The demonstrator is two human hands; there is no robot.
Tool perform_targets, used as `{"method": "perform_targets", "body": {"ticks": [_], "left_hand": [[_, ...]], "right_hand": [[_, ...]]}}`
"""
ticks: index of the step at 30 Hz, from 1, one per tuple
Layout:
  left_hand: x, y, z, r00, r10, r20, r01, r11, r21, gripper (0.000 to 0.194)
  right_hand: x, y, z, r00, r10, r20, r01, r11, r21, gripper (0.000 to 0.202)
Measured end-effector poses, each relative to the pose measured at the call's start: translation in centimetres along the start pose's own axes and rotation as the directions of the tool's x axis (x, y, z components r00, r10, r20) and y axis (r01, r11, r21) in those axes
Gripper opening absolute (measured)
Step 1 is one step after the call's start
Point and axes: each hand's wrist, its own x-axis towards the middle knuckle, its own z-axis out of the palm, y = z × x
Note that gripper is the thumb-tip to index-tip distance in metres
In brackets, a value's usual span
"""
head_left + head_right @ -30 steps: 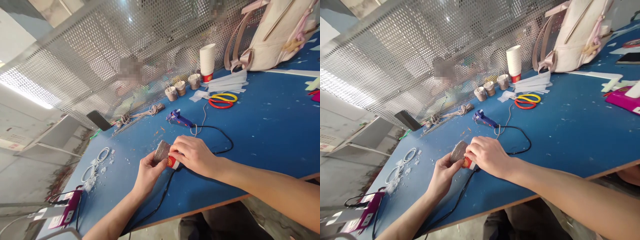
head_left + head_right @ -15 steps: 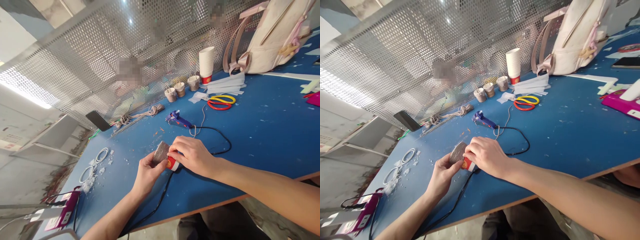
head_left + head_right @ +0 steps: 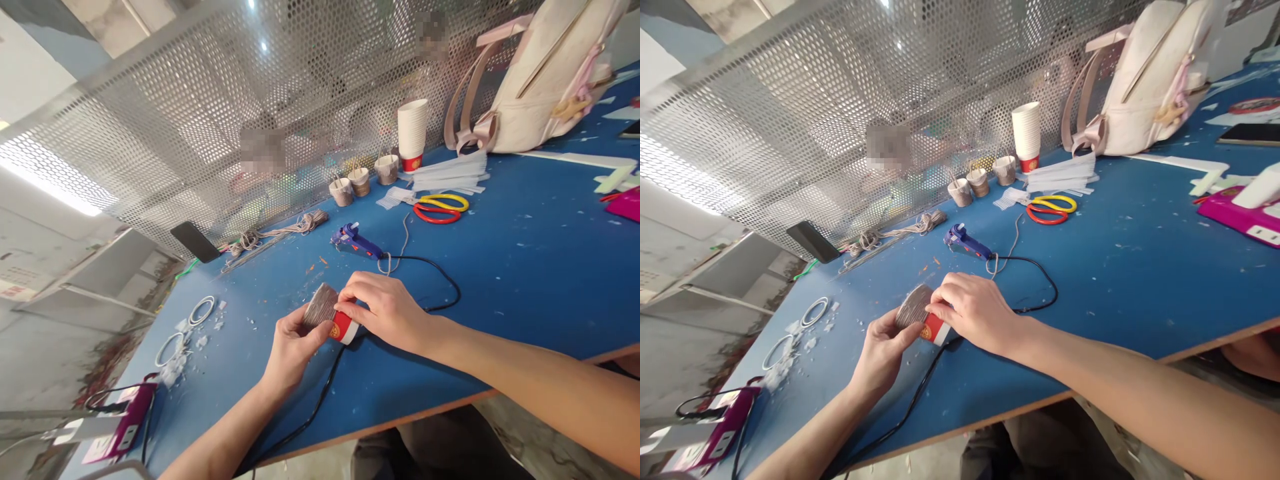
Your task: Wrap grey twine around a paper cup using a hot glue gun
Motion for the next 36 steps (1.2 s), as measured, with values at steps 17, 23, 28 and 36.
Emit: {"method": "perform_targets", "body": {"ticks": [17, 23, 28, 36], "left_hand": [[0.2, -0.9, -0.7, 0.996, 0.069, 0.061, -0.067, 0.997, -0.039, 0.028], [0.4, -1.1, -1.0, 0.986, 0.140, 0.092, -0.134, 0.989, -0.069, 0.031], [0.6, -1.4, -1.0, 0.991, 0.098, 0.087, -0.095, 0.995, -0.044, 0.033], [0.8, -1.5, -1.0, 0.996, 0.086, 0.034, -0.084, 0.996, -0.036, 0.026]], "right_hand": [[0.3, 0.0, -0.2, 0.962, 0.258, 0.085, -0.272, 0.927, 0.260, 0.018], [0.8, 0.1, -0.2, 0.833, 0.459, 0.309, -0.552, 0.656, 0.514, 0.022], [1.0, 0.4, 0.0, 0.795, 0.489, 0.359, -0.604, 0.589, 0.536, 0.027], [0.9, 0.5, -0.4, 0.704, 0.542, 0.459, -0.704, 0.448, 0.551, 0.032]]}}
